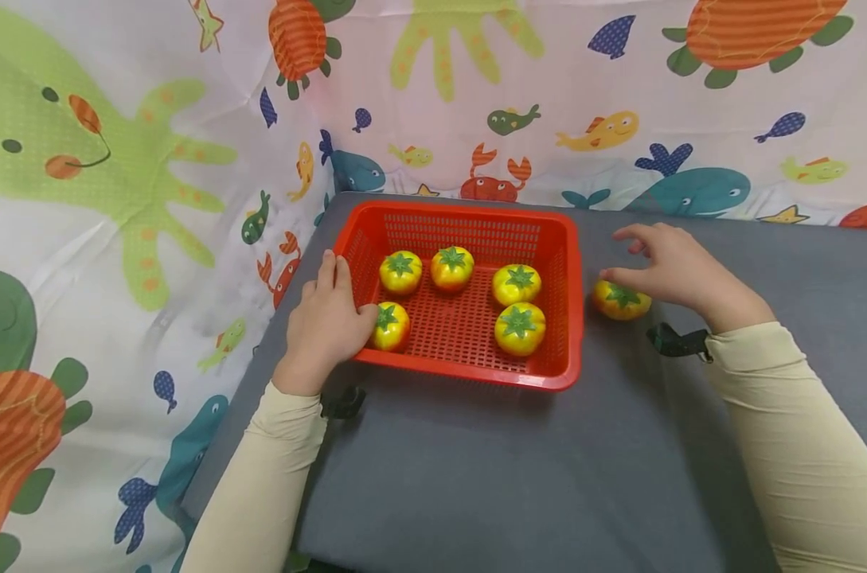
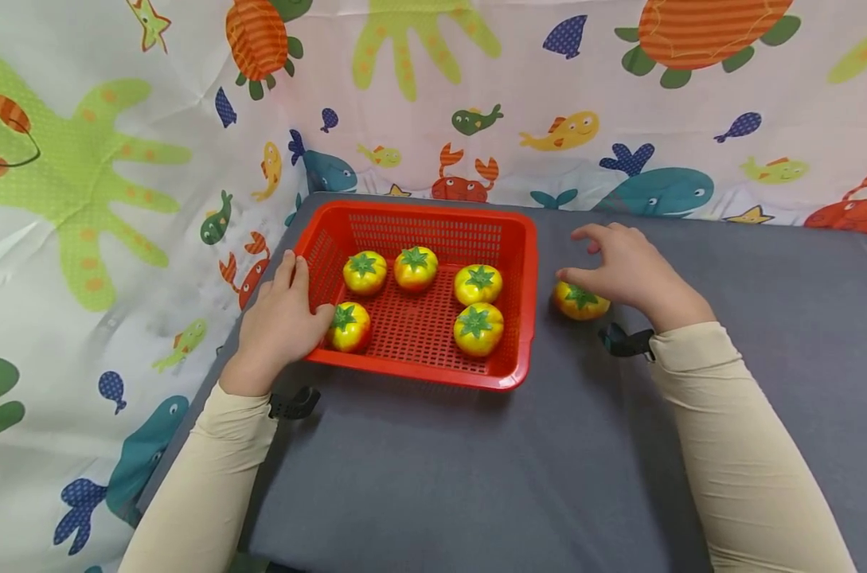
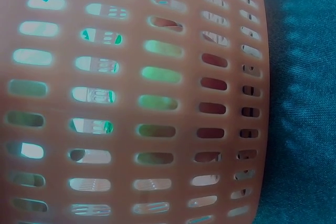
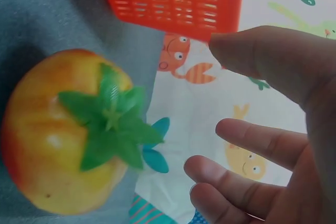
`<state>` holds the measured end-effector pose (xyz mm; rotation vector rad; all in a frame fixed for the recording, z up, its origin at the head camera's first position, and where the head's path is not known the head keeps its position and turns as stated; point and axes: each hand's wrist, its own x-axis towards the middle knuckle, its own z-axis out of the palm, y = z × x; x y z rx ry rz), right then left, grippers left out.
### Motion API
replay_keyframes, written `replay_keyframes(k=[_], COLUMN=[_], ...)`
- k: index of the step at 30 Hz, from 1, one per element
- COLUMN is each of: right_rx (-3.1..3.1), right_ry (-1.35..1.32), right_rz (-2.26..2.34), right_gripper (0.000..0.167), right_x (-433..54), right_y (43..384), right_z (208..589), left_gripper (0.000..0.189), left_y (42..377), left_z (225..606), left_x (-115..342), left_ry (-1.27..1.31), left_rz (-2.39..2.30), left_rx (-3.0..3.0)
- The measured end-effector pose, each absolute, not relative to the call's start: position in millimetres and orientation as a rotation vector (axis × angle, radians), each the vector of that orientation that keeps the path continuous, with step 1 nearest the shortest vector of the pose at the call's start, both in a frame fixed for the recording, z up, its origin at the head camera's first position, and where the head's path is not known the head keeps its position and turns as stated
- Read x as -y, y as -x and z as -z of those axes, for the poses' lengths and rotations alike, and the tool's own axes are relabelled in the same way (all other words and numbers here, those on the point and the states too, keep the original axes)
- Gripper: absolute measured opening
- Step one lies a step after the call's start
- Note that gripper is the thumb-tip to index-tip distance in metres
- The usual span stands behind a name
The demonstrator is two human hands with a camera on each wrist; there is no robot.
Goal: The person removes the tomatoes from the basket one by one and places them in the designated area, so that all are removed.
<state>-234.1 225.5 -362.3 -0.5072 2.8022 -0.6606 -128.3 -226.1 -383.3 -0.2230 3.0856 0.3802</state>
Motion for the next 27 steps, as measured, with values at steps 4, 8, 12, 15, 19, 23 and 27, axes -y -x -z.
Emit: replay_keyframes(k=[4, 8, 12, 15, 19, 23, 27], right_rx=[-2.792, -2.782, -2.788, -2.797, -2.802, -2.8, -2.794], right_ry=[0.472, 0.468, 0.496, 0.525, 0.541, 0.547, 0.549], right_rz=[0.666, 0.673, 0.678, 0.678, 0.666, 0.654, 0.655], right_gripper=[0.087, 0.092, 0.09, 0.088, 0.085, 0.081, 0.082], right_x=[-219, -211, -201, -194, -184, -176, -168], right_y=[236, 239, 241, 243, 246, 246, 244], right_z=[355, 347, 341, 336, 330, 327, 325], left_gripper=[0.092, 0.092, 0.092, 0.092, 0.092, 0.093, 0.092], left_y=[129, 129, 128, 128, 130, 131, 131], left_z=[385, 388, 387, 386, 386, 386, 386], left_x=[226, 226, 227, 228, 228, 228, 227], left_ry=[0.219, 0.228, 0.234, 0.233, 0.226, 0.219, 0.219], left_rz=[-0.391, -0.397, -0.395, -0.393, -0.386, -0.376, -0.372], left_rx=[-3.085, -3.085, -3.084, -3.088, -3.094, -3.092, -3.088])
